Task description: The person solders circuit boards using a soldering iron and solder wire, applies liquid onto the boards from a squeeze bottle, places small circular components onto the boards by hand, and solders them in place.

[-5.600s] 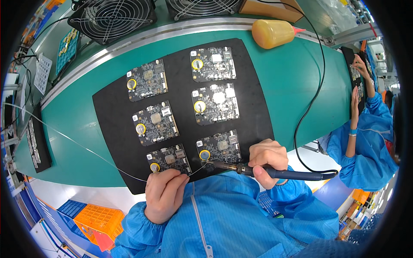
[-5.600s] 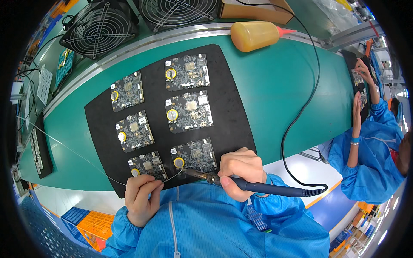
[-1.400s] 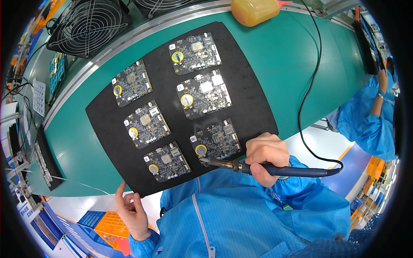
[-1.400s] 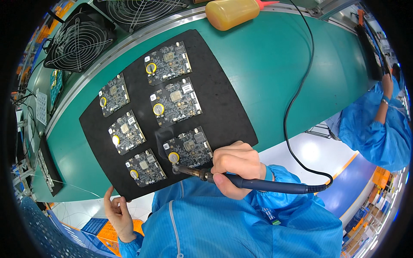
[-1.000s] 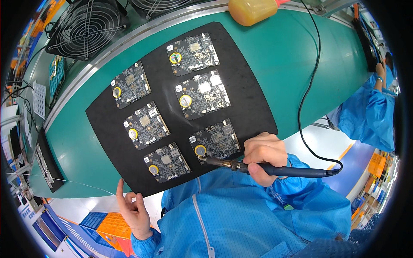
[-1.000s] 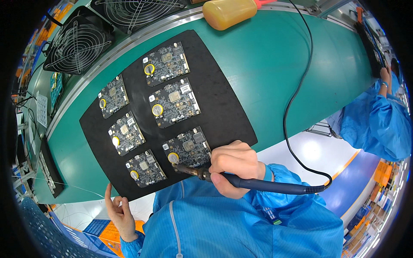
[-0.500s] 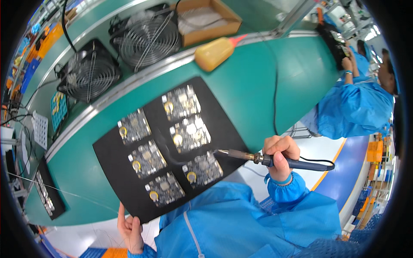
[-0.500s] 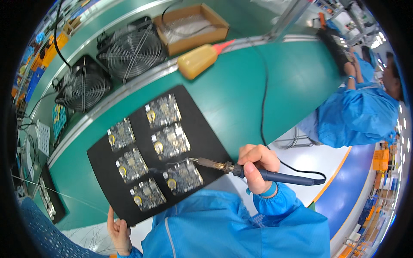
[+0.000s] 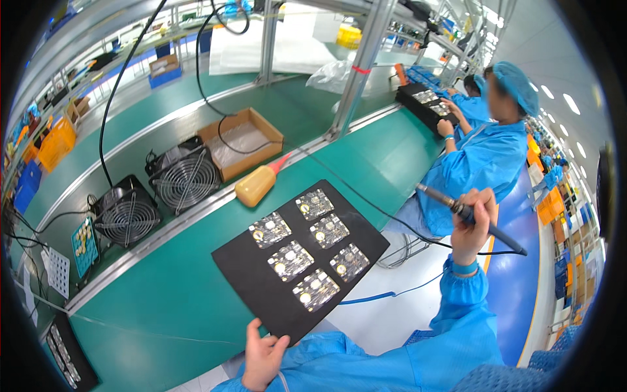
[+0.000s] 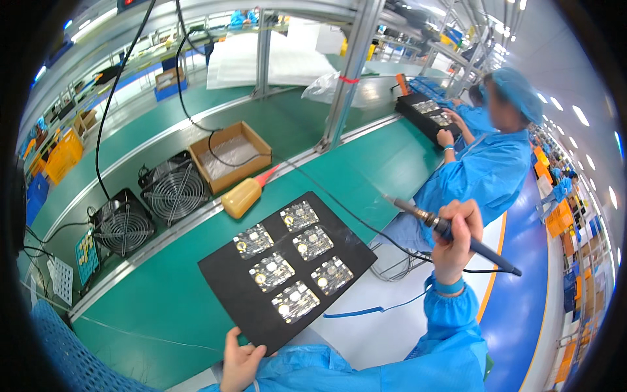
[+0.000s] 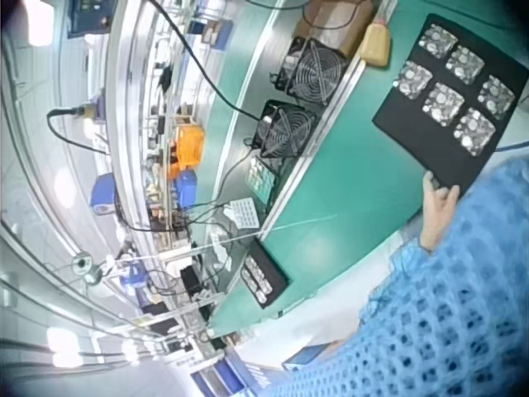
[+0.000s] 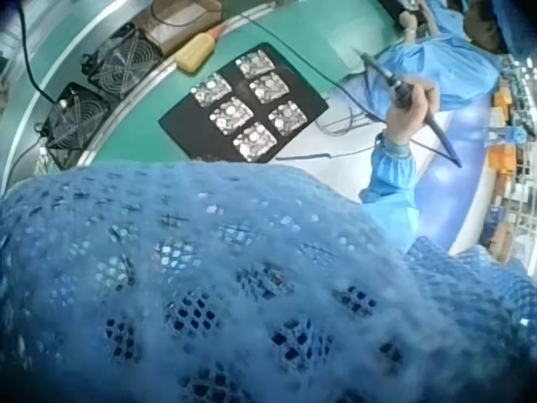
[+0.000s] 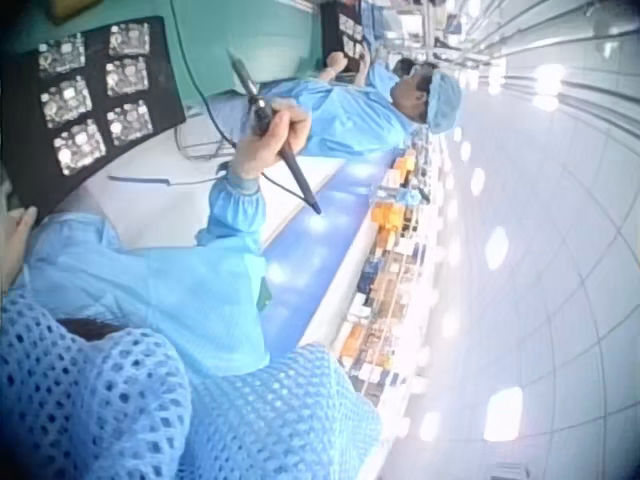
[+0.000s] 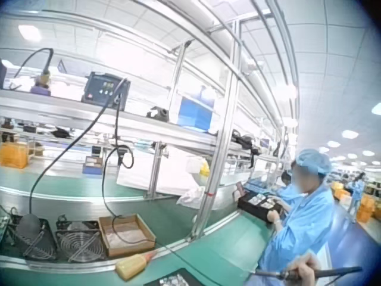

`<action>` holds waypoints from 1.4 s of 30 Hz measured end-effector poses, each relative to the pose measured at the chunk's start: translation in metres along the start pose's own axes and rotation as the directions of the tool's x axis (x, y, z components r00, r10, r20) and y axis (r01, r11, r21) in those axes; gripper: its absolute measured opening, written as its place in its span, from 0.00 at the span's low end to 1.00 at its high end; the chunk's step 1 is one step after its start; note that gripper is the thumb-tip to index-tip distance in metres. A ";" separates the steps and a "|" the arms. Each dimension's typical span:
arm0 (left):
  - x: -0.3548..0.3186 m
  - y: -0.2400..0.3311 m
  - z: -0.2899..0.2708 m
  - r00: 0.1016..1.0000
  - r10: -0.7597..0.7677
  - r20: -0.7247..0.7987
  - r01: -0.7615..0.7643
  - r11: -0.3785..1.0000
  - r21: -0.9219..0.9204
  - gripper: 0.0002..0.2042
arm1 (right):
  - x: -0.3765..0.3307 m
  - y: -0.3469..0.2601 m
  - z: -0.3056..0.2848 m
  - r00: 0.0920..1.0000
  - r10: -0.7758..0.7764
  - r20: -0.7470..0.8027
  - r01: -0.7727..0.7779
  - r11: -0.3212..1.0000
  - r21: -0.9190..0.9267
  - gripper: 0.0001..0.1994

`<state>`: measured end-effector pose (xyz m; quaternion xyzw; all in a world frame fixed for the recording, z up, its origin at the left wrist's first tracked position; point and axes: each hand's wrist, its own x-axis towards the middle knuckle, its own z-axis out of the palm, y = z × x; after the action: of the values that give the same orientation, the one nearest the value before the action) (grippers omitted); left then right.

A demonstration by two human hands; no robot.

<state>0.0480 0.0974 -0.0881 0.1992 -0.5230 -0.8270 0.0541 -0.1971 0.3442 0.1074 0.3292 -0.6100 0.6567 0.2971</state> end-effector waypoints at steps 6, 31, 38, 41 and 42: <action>0.070 -0.019 0.030 0.976 0.044 0.211 -0.061 0.995 0.073 0.33 | 0.033 -0.055 0.005 0.990 -0.130 -0.053 0.124 0.986 -0.112 0.11; 0.063 0.191 -0.222 0.804 0.553 0.220 -0.418 0.262 0.870 0.20 | 0.312 -0.057 0.270 0.929 -0.371 0.002 0.367 0.920 -0.138 0.12; 0.057 0.246 -0.401 0.700 0.712 -0.063 -0.356 0.424 0.833 0.19 | 0.373 0.019 0.322 0.959 -0.277 -0.054 0.242 0.907 -0.344 0.17; 0.056 0.259 -0.466 0.641 0.743 -0.190 -0.341 0.498 0.797 0.18 | 0.384 0.038 0.336 0.965 -0.252 -0.076 0.220 0.931 -0.293 0.15; 0.053 0.261 -0.486 0.619 0.748 -0.239 -0.332 0.526 0.783 0.18 | 0.386 0.042 0.343 0.965 -0.252 -0.076 0.220 0.930 -0.293 0.15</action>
<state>0.1561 -0.4455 -0.0527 0.2508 -0.7787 -0.4183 0.3946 -0.4408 -0.0056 0.4021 0.3171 -0.6357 0.5398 0.4516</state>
